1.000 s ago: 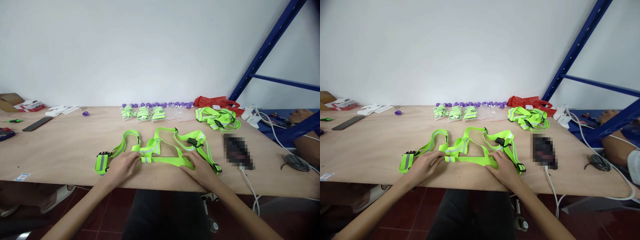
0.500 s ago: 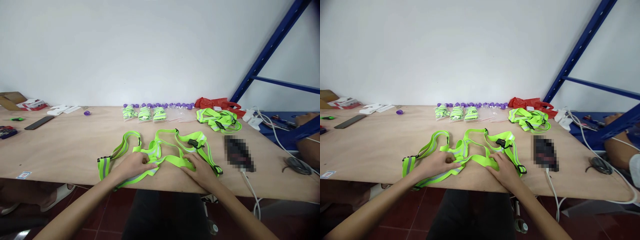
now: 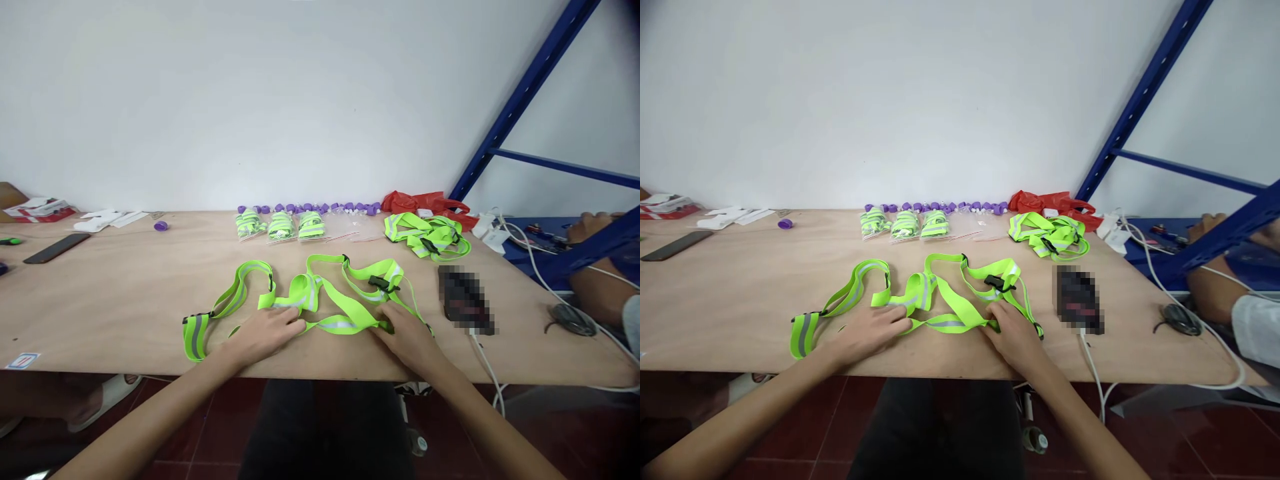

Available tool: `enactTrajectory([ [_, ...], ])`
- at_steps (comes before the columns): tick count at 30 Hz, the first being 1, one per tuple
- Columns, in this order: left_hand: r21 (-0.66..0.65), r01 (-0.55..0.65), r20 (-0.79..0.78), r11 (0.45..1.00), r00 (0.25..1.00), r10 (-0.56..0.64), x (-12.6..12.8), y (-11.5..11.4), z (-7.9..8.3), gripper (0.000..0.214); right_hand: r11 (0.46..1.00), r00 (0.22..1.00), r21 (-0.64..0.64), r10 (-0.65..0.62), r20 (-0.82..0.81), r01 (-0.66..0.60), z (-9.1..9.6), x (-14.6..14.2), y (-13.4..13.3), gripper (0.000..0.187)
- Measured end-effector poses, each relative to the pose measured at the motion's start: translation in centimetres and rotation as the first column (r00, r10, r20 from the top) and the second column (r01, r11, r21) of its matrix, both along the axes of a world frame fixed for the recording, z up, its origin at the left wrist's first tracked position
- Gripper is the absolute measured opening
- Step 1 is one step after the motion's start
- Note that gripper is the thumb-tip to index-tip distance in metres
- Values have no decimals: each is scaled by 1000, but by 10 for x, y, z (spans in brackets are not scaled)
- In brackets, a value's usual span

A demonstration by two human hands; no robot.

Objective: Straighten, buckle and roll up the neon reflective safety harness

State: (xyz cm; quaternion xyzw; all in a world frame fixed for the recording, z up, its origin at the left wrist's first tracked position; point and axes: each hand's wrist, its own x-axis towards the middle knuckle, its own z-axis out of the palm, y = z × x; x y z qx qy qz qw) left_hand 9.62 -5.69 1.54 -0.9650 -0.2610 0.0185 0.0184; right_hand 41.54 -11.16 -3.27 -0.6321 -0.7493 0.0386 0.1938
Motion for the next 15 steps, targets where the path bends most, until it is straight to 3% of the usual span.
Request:
enactTrajectory([
  [4,52,94,54,994,994,-97,-6,3,-23,33,960,946,268,-9,323,-82,-1,5,-8,16],
  [8,93,160,29,983,986,-163,-18,8,-30,46,934,890,308,25,455,-183,-1,19,-14,17],
  [10,92,160,6,983,987,-162,-22,6,-26,46,952,919,248,74,386,-181,1,28,-16,16],
  [13,33,125,24,992,992,-125,-20,-7,-16,37,983,975,58,165,151,-175,11,40,-20,9],
  [15,22,44,42,999,998,-45,-12,-21,-11,36,984,986,-63,167,10,-167,21,46,-21,22],
])
